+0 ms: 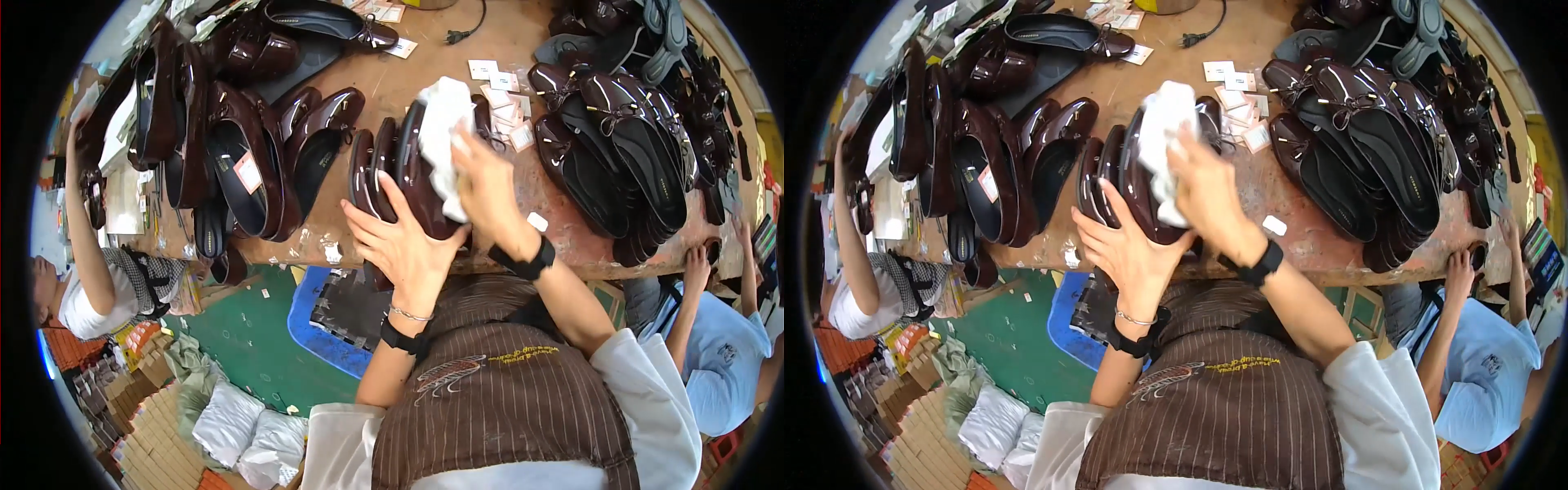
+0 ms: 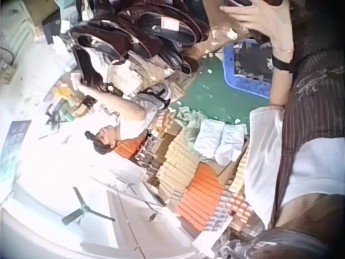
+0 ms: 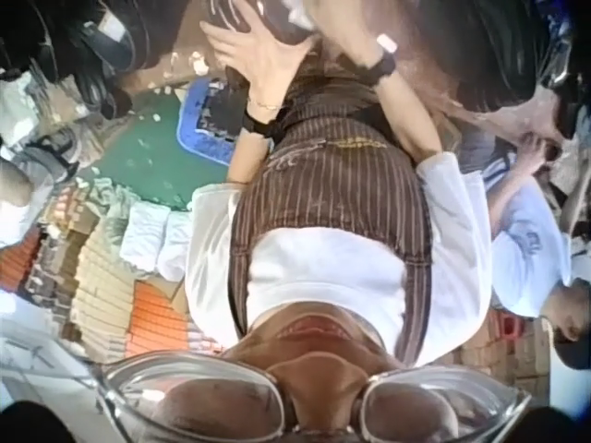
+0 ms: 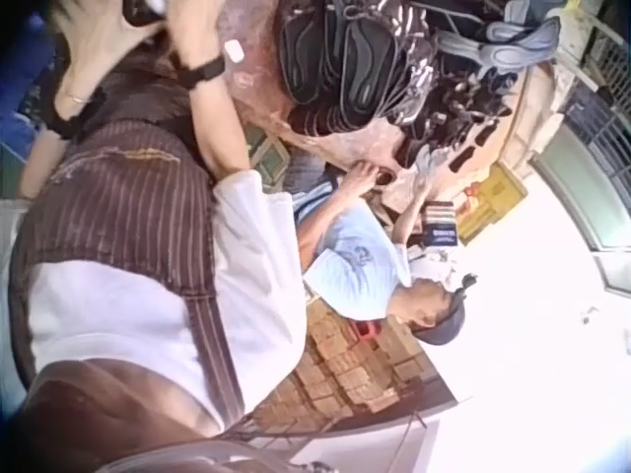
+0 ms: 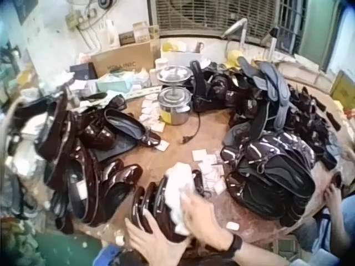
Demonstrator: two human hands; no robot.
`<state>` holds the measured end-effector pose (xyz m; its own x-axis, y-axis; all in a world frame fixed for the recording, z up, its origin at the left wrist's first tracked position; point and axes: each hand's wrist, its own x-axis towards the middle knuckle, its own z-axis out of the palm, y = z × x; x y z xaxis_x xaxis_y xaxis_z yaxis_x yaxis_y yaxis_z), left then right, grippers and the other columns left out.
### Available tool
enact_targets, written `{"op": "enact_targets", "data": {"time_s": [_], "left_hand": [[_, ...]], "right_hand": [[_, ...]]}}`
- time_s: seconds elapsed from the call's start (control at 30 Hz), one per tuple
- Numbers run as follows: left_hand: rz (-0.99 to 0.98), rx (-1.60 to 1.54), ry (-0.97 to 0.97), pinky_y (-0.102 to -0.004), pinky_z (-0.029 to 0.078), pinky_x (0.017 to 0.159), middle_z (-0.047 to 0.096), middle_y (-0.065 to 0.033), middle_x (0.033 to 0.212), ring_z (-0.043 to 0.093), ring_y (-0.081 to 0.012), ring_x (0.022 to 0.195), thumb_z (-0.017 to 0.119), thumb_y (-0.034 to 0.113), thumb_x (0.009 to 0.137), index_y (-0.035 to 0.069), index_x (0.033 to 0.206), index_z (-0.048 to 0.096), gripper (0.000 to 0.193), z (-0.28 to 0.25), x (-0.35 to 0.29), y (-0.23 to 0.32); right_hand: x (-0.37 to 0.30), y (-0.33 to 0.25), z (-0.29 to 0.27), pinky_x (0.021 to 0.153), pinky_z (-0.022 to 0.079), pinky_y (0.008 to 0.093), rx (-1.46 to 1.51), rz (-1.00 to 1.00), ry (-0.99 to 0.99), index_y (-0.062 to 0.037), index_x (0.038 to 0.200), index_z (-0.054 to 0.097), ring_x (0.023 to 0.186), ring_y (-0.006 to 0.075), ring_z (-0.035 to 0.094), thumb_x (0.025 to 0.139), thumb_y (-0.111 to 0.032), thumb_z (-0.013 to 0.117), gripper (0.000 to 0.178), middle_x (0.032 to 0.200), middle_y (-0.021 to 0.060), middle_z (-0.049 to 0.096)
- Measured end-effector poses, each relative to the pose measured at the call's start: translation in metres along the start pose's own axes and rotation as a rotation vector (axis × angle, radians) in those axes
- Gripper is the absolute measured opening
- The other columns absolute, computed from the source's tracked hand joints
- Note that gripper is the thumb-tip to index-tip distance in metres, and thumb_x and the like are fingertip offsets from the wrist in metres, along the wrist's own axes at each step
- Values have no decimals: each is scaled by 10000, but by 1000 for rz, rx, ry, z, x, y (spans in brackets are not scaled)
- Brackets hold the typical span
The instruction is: Applying labels and wiping finished shoes in a factory setting.
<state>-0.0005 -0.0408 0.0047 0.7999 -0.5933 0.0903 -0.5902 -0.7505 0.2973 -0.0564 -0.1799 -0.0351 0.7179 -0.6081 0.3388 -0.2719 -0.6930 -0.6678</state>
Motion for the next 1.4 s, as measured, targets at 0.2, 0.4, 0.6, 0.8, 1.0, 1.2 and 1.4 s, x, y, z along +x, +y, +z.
{"op": "enact_targets", "data": {"time_s": [0.2,0.4,0.6,0.8,1.0,1.2,1.4], "left_hand": [[-41,-142,74,-564,375,1072,334,-397,1437,443,-552,1259,854,353,700,153,1649,178,1183,-2,11,-36],[-334,-1315,-234,-335,462,1072,571,-155,1429,594,-236,1249,780,-32,682,-39,1567,350,984,-59,33,-54],[-460,-1673,-322,-342,477,1070,569,-150,1430,595,-246,1254,756,93,789,-16,1539,410,833,-66,-23,-83],[-483,-1876,-253,-348,482,1067,574,-153,1424,601,-251,1244,747,100,802,-12,1536,415,813,-67,-43,-98],[-475,-1917,-298,-353,487,1063,578,-156,1418,607,-257,1234,738,108,814,-8,1532,421,793,-55,-44,-89],[-489,-1929,-279,-358,492,1059,583,-159,1412,613,-262,1224,729,115,827,-4,1528,427,772,-57,-35,-92],[-459,-1945,-285,-364,498,1056,588,-162,1407,620,-268,1214,720,122,840,0,1524,433,752,-52,-18,-83]], "right_hand": [[-44,-9,-76,951,563,358,461,11,-262,-17,1197,714,1089,313,712,730,128,592,504,1180,155,725],[61,-33,-105,887,589,306,945,157,121,29,1284,648,1016,187,721,955,-12,612,333,1187,132,719],[21,-115,-17,1252,269,537,567,-421,-203,-12,1124,699,1461,416,404,769,120,549,408,1454,159,556],[33,-160,-69,1103,467,496,318,-815,-417,-183,1232,709,1252,284,593,750,-167,683,483,1303,100,609],[75,-143,-72,1129,402,468,562,-316,-396,-156,1356,633,1351,363,505,822,-132,713,541,1447,131,564],[31,-153,-76,1114,453,455,362,-600,-470,-156,1221,731,1292,321,578,865,-114,679,362,1356,140,630],[90,-109,-33,976,457,482,416,-406,46,-73,1133,729,1091,375,577,819,-4,649,330,1171,177,635]]}}
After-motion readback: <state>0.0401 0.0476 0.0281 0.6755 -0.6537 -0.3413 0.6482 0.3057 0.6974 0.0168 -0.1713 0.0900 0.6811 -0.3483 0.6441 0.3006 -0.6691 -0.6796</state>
